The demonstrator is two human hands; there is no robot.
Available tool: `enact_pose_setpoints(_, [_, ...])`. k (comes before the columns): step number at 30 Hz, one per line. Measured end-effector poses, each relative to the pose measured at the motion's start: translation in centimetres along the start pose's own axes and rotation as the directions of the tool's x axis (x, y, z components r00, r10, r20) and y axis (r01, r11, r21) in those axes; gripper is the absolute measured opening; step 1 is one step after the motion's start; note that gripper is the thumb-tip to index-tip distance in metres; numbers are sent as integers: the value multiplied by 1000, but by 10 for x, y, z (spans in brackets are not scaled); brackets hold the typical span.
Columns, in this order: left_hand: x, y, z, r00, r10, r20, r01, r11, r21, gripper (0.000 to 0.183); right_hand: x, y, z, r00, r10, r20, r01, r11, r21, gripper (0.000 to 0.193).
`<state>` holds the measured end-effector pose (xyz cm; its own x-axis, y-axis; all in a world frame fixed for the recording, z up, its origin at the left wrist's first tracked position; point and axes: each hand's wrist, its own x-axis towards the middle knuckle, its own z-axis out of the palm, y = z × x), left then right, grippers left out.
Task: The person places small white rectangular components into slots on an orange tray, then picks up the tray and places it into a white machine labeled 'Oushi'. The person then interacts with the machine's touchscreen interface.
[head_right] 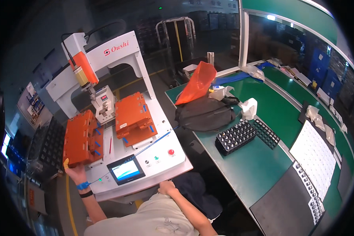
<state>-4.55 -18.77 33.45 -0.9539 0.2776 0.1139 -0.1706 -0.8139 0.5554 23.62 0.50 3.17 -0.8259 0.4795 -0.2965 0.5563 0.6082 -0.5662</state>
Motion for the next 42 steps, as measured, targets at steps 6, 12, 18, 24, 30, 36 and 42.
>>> enact_pose_setpoints(6, [73,11,-57,998,-48,-47,49,999,19,44,4,3,-5,999,-30,34,29,999,39,39])
enact_pose_setpoints(12, [163,10,-126,998,5,-67,1,996,94,46,13,1,0,996,-60,65,56,997,61,36])
enact_pose_setpoints(18, [223,-19,-100,998,56,-22,-54,993,101,35,28,16,8,996,-41,-73,47,996,72,30])
enact_pose_setpoints(24, [211,-42,-71,991,90,-94,-55,945,321,32,22,18,8,985,51,-165,-27,989,147,23])
enact_pose_setpoints(30, [294,-6,-154,949,-27,314,-149,840,522,30,17,13,1,996,45,-76,-34,990,137,30])
enact_pose_setpoints(36, [240,-5,-114,975,-216,54,208,971,119,31,9,6,-6,992,-53,-114,68,989,132,26])
enact_pose_setpoints(42, [182,-18,-67,948,-220,-230,229,973,12,40,-2,11,-12,994,-45,-101,62,982,176,24])
